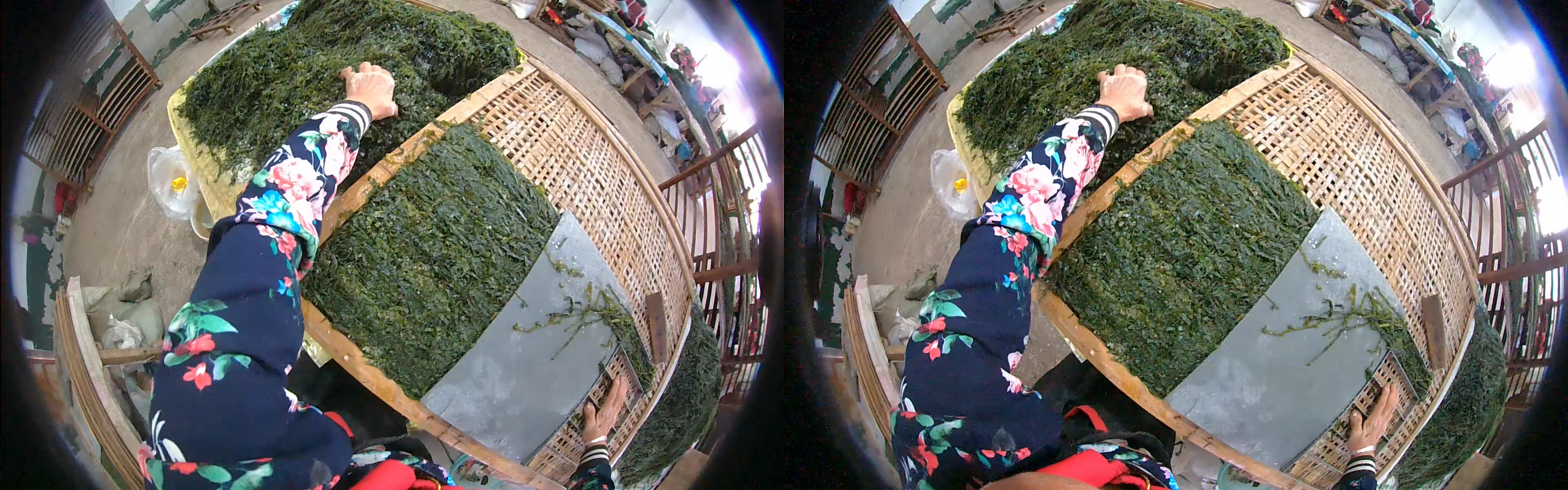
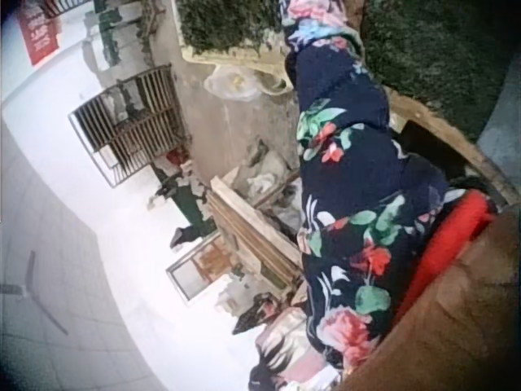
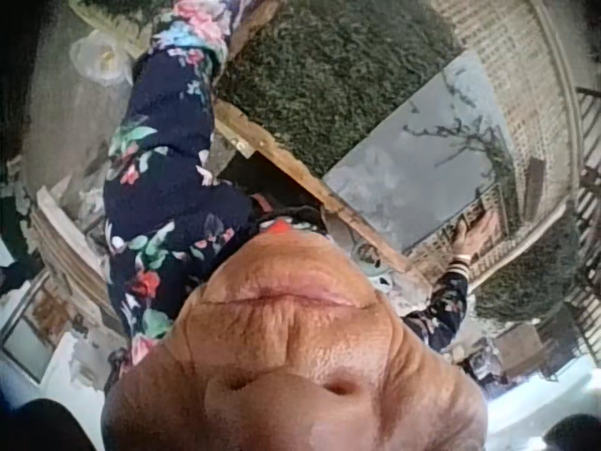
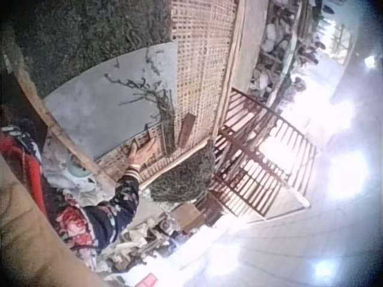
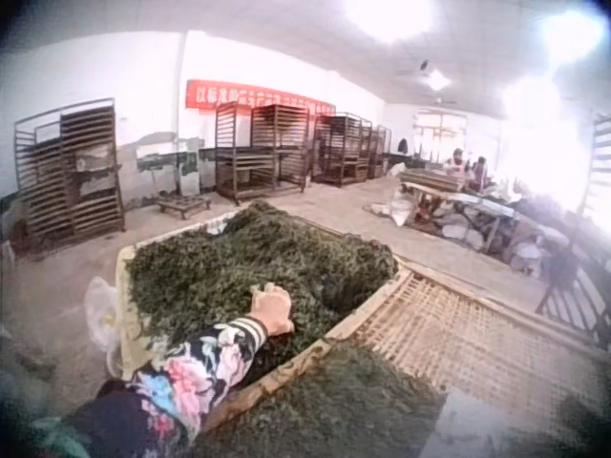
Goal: The person repeatedly scoops green tea leaves from a large pile, places them into a rectangular metal frame on a woven tray, and presses them flat with a wooden block. They then lift the frame to release the compacted leaves and repeat the cycle.
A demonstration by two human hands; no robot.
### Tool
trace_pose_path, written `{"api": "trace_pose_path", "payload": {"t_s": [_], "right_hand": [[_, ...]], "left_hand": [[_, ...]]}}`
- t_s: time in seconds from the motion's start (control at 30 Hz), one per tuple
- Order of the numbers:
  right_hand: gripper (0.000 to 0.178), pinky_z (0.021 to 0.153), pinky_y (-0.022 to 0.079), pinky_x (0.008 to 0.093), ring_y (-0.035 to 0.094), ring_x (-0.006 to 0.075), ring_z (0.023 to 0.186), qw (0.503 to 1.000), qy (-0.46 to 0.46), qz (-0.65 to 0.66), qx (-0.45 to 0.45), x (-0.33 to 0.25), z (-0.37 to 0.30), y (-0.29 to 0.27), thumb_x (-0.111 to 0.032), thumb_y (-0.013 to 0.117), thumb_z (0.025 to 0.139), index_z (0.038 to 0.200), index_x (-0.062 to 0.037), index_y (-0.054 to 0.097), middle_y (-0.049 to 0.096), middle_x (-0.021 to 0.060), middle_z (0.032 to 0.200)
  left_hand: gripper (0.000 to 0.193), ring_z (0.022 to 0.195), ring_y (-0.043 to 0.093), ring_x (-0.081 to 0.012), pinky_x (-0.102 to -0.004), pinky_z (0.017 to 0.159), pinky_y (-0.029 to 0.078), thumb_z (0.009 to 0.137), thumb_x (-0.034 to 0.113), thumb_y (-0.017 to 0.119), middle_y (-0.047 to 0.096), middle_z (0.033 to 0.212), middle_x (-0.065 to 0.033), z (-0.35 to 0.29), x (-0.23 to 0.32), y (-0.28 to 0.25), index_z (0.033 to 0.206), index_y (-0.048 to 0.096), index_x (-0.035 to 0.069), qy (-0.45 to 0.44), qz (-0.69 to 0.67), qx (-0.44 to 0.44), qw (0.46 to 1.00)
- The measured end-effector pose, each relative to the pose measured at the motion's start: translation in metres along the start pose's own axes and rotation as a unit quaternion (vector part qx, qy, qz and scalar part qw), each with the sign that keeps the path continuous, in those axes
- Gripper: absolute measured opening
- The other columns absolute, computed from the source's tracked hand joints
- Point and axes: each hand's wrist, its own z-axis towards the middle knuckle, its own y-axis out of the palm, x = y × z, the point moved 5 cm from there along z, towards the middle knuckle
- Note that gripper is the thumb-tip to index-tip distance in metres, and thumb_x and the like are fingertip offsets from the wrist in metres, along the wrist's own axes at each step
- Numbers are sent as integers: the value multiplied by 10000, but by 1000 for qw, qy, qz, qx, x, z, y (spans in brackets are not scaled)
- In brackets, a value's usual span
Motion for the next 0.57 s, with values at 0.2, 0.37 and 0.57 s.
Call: {"api": "trace_pose_path", "payload": {"t_s": [0.2, 0.37, 0.57], "right_hand": [[906, 1216, 141, 520, 198, 433, 1497, 1000, 9, 13, -3, -2, 1, 3, -629, 473, 936, 1566, -15, 254, 240, 220, 1620], [915, 1217, 133, 533, 189, 438, 1498, 1000, 24, 4, -14, -2, 1, 5, -647, 451, 939, 1573, -24, 234, 239, 226, 1618], [936, 1222, 114, 535, 168, 435, 1505, 998, 49, 2, -34, 5, -2, 11, -688, 427, 929, 1576, -39, 238, 216, 212, 1630]], "left_hand": [[254, 957, 708, -348, -512, 854, 547, 766, 198, 611, 744, 954, -149, 12, -29, -1, 935, 759, 79, 54, -89, 27, 994], [350, 860, 680, -405, -450, 828, 545, 675, 240, 660, 686, 902, -265, 18, -64, -16, 895, 690, -30, -24, -302, 98, 948], [253, 651, 652, -173, -347, 433, 492, 802, 80, 731, 721, 871, -30, 39, -92, -41, 1053, 709, 57, -98, -760, 42, 641]]}}
